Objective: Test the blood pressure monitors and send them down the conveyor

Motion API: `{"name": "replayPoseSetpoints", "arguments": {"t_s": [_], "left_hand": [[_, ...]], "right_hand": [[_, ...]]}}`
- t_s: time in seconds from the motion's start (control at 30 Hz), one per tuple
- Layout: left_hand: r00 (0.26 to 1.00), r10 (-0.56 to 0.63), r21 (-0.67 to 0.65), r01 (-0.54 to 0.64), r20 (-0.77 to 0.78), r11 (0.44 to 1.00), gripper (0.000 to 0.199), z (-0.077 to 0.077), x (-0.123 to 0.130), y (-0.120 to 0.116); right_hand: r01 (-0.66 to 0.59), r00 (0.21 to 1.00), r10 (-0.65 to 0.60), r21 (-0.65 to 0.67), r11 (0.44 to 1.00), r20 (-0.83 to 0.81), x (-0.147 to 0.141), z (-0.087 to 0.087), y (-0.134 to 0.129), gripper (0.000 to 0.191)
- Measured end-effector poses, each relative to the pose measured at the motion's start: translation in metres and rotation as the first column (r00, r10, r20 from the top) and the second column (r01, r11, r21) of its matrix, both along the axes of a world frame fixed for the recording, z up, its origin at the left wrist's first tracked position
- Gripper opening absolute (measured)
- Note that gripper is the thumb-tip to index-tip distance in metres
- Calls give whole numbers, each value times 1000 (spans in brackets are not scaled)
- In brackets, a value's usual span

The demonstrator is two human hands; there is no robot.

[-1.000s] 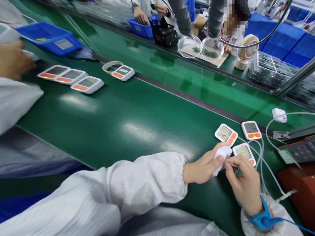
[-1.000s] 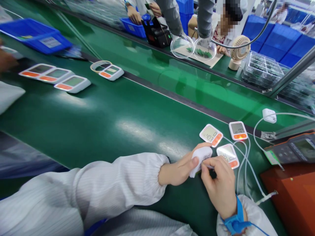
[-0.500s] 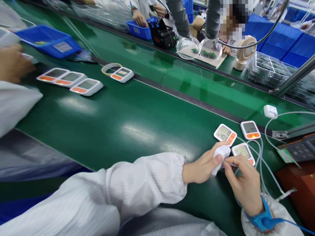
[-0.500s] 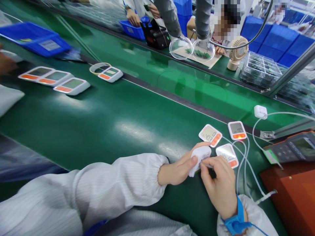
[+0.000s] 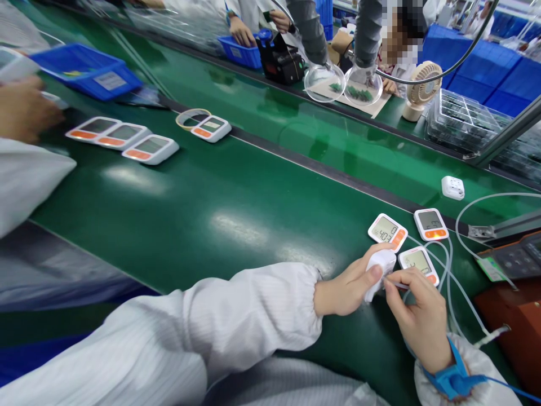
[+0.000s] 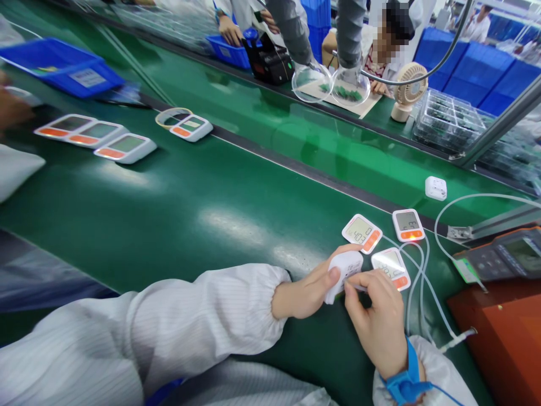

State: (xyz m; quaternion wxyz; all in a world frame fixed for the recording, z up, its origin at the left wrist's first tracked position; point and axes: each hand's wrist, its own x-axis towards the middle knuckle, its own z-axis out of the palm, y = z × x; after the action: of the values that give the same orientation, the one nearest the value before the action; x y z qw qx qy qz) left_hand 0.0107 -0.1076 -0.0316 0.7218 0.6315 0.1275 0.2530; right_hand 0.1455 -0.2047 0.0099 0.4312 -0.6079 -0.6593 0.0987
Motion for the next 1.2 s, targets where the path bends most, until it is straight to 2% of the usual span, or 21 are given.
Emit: {"name": "replayPoseSetpoints", "arguments": {"t_s": [0.2,0.5,0.7,0.87,1.07,1.2], "left_hand": [[999,48,82,-46,-17,996,69,4,-1,1],[998,50,147,-44,-34,988,69,0,-1,2],[999,35,75,-33,-25,997,70,2,0,1],[1000,13,53,-12,-23,999,71,3,0,2],[999,29,169,-22,-37,985,69,3,-1,3],[998,38,194,-27,-50,981,68,3,-2,3]], "right_hand": [[19,999,-19,2,1000,28,-1,-3,0,11],[8,1000,-8,-35,999,-2,1,-2,1,11],[-35,999,34,11,999,31,3,3,1,11],[25,995,-34,90,996,95,1,5,1,10],[15,997,-19,55,998,71,0,0,0,10],[32,997,-34,36,999,69,-1,-1,-1,10]]}}
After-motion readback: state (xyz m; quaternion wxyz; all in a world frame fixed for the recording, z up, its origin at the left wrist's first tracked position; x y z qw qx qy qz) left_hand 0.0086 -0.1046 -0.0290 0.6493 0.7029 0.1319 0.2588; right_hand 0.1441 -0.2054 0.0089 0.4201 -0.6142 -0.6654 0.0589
